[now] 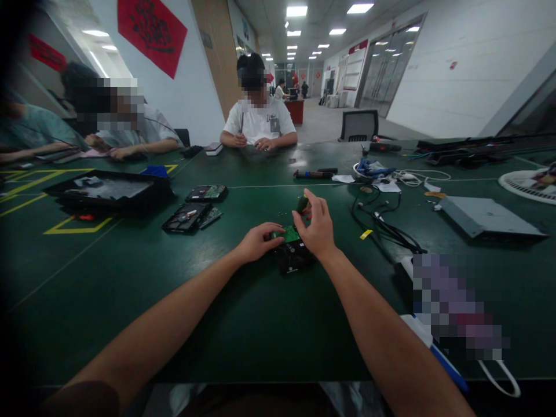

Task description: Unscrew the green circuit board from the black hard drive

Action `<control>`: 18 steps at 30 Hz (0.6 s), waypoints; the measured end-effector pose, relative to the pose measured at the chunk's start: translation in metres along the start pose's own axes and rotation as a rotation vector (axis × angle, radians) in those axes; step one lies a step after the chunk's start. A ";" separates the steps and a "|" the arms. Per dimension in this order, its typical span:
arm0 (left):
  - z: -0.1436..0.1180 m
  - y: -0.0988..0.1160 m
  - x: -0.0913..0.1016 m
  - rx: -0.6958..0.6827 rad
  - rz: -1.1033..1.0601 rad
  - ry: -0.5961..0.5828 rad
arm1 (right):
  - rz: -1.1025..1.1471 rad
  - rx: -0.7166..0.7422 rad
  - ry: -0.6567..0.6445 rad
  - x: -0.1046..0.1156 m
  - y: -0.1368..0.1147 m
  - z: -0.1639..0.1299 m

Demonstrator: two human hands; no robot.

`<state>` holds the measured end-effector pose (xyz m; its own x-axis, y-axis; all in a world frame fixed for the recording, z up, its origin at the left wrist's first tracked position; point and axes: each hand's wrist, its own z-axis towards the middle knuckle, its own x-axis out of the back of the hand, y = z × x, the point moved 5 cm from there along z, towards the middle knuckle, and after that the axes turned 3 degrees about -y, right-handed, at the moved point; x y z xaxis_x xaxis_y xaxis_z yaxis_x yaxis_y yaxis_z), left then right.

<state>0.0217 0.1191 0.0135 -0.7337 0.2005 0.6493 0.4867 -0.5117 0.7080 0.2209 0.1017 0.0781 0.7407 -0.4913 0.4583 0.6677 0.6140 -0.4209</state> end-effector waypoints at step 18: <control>0.000 0.000 0.000 -0.029 -0.016 0.011 | 0.020 0.008 0.004 -0.001 0.002 0.000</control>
<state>0.0213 0.1189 0.0132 -0.7467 0.1997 0.6345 0.4607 -0.5328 0.7099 0.2211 0.1032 0.0766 0.7539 -0.4816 0.4469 0.6525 0.6284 -0.4235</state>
